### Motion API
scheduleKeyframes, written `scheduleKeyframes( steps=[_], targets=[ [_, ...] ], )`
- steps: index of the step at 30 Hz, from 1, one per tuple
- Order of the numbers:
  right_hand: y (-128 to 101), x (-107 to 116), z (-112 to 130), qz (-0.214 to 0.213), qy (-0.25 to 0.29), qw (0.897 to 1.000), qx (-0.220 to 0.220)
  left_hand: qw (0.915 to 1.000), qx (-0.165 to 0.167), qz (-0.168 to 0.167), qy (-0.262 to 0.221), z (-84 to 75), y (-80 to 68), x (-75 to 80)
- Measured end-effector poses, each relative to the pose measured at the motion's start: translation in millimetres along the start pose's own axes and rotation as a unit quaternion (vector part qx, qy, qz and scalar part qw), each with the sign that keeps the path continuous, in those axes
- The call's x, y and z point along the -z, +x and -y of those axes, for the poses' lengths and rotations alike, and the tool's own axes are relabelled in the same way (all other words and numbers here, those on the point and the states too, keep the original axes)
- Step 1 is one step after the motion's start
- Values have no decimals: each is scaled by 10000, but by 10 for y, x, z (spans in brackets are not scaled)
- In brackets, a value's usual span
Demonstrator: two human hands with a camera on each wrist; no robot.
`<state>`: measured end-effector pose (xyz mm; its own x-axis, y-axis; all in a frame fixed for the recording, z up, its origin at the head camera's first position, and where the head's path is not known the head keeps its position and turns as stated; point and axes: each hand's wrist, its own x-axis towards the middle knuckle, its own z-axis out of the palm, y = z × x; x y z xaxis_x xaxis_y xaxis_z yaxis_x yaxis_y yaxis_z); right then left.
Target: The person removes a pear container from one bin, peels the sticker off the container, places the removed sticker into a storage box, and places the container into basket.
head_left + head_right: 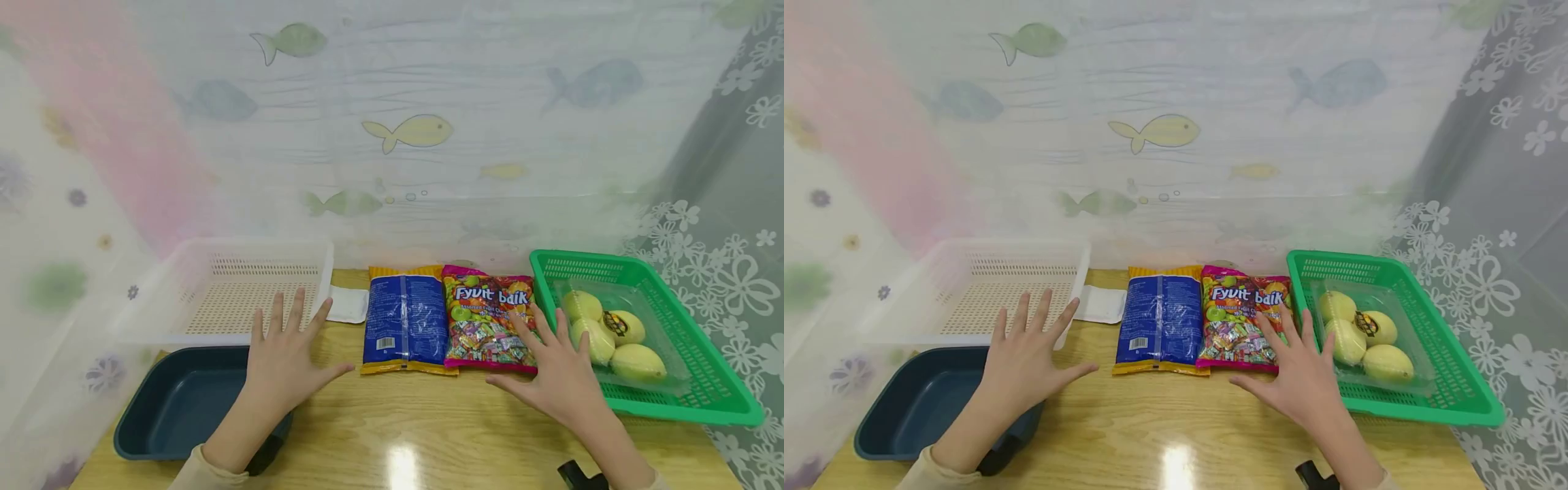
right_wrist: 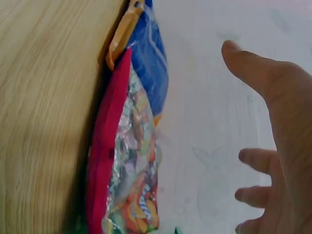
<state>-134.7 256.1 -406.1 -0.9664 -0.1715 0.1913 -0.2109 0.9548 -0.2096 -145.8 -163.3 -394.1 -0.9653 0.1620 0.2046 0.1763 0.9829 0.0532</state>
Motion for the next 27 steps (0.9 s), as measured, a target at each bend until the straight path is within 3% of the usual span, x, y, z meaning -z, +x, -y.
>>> scheduleKeyframes(
  steps=[8,13,17,27],
  targets=[
    [-129,100,-246,-522,580,9963,367,9969,-65,-282,-734,-239,-56,-49],
    [-229,161,-403,-947,888,9908,372,9924,-264,-355,-1147,-437,-71,-63],
    [-289,206,-542,-1159,1016,9877,250,9842,-432,-434,-1658,-576,-70,-89],
    [-396,244,-793,-1308,1176,9844,-114,9660,-572,-94,-2521,-877,-34,-252]
  ],
)
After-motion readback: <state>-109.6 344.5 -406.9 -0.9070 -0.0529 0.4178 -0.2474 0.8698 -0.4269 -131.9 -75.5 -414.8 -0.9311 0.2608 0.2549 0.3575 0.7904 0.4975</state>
